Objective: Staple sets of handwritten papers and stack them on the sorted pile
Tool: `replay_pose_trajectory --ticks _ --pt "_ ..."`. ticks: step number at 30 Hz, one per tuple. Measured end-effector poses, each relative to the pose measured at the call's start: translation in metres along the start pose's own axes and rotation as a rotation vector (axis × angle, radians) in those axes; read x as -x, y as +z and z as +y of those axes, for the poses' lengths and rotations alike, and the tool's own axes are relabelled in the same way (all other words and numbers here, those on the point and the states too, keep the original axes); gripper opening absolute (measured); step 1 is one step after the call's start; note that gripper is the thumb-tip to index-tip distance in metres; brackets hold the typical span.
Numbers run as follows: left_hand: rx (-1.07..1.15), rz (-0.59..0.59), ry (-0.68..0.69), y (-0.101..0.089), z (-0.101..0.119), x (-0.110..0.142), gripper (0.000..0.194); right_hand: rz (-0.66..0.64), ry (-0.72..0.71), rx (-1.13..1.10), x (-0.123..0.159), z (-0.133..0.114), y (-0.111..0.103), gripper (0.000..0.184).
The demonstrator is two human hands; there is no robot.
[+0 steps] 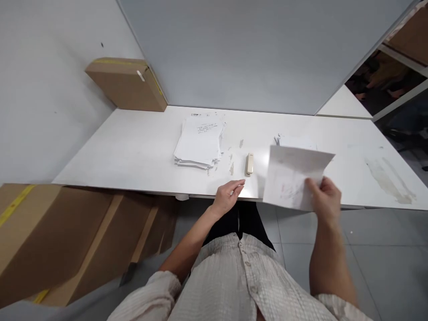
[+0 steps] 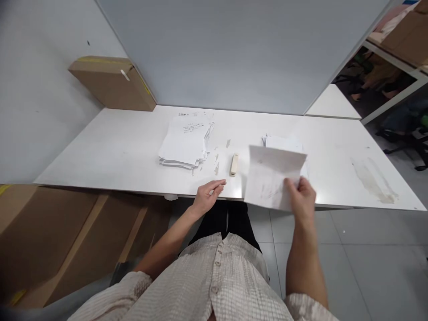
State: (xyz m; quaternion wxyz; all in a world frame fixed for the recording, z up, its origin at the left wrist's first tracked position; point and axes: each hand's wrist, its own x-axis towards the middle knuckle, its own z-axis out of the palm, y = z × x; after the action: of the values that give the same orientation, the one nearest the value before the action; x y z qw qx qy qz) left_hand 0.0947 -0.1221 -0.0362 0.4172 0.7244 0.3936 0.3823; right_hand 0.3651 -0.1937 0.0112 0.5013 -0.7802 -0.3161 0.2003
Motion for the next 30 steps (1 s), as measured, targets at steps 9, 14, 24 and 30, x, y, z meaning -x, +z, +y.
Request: replay_pose_trajectory --ticks 9,14,24,30 --pt "-0.533 0.406 0.109 -0.071 -0.028 -0.026 0.023 0.010 0.088 0.478 -0.121 -0.009 -0.018 0.063" --pt "-0.719 0.328 0.127 -0.100 -0.047 -0.059 0.030 -0.057 -0.176 0.506 -0.073 -0.005 0.014 0.055" --pt "-0.820 0.050 0.131 -0.116 -0.051 -0.080 0.028 -1.041 -0.157 -0.247 0.076 -0.016 0.127 0.030" --pt "-0.505 0.259 -0.167 -0.111 -0.048 -0.082 0.015 -1.029 0.112 -0.547 0.063 -0.010 0.172 0.029"
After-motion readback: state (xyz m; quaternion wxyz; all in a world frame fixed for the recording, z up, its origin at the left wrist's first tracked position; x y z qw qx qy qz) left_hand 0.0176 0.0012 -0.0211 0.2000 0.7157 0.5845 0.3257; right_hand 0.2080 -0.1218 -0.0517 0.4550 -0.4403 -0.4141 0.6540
